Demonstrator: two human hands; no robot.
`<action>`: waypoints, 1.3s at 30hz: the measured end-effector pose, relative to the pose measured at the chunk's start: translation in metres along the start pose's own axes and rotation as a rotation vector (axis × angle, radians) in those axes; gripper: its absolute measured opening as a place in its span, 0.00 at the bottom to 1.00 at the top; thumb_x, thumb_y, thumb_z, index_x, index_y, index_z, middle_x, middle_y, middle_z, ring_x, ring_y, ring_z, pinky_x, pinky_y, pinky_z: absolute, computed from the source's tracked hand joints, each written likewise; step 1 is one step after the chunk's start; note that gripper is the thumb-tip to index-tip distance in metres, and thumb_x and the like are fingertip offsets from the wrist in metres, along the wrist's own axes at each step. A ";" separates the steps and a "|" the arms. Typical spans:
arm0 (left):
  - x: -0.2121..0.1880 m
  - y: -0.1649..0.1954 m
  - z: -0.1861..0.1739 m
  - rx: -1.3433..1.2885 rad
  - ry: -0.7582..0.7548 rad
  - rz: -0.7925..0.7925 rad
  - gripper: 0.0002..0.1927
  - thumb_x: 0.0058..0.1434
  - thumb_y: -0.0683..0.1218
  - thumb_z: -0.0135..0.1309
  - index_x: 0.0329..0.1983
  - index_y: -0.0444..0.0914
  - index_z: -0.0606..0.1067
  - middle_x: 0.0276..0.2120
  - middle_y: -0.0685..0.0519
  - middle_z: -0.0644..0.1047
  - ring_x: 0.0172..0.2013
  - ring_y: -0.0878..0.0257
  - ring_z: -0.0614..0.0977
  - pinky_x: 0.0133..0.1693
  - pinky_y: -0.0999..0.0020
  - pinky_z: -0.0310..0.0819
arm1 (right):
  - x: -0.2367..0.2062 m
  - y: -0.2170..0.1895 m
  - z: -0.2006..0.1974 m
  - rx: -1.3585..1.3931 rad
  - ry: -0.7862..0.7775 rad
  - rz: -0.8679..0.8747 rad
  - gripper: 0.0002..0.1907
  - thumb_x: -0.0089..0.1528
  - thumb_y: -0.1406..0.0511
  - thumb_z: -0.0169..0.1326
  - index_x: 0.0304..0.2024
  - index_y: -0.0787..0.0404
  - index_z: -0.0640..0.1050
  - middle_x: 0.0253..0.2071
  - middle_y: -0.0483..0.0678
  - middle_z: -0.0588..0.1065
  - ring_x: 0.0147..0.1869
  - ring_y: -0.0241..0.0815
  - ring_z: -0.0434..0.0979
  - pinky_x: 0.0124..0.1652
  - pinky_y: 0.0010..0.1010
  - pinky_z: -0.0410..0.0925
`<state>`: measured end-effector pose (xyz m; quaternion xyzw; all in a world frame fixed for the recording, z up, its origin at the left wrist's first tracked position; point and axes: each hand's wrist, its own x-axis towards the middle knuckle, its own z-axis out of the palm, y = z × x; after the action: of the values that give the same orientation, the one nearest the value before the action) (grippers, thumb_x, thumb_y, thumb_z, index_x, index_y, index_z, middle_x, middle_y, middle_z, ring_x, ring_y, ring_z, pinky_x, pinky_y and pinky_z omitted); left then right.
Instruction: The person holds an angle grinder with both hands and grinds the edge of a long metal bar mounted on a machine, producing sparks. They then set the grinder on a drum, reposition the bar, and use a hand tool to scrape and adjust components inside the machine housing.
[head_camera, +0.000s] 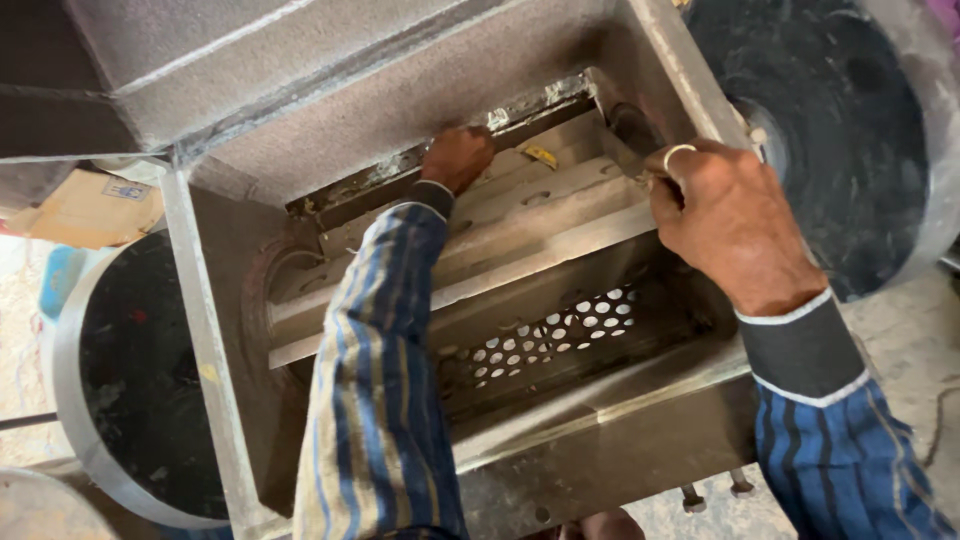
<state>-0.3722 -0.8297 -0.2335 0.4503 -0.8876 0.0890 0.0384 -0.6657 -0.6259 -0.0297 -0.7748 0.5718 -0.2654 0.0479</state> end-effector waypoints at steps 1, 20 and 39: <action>-0.003 -0.002 -0.001 -0.025 0.012 0.020 0.11 0.62 0.46 0.52 0.32 0.34 0.80 0.26 0.39 0.82 0.28 0.44 0.85 0.29 0.50 0.81 | 0.000 0.000 0.000 0.004 0.005 -0.004 0.09 0.60 0.71 0.59 0.43 0.66 0.83 0.42 0.63 0.80 0.44 0.65 0.81 0.45 0.48 0.74; 0.001 0.005 -0.004 0.120 0.174 -0.108 0.06 0.58 0.45 0.54 0.29 0.42 0.82 0.29 0.47 0.82 0.30 0.49 0.86 0.29 0.53 0.80 | 0.001 -0.002 0.001 0.030 0.001 -0.032 0.06 0.60 0.71 0.59 0.40 0.68 0.82 0.40 0.63 0.79 0.41 0.64 0.81 0.43 0.48 0.74; -0.076 -0.036 -0.076 -0.493 0.243 -0.201 0.10 0.63 0.49 0.59 0.46 0.44 0.83 0.37 0.42 0.83 0.33 0.44 0.85 0.35 0.52 0.80 | 0.000 0.008 0.007 0.013 0.004 -0.093 0.09 0.63 0.68 0.59 0.45 0.63 0.83 0.43 0.61 0.79 0.44 0.62 0.81 0.46 0.47 0.74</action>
<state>-0.2992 -0.7756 -0.1657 0.4993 -0.8221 -0.0803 0.2615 -0.6694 -0.6302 -0.0389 -0.7997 0.5335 -0.2726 0.0395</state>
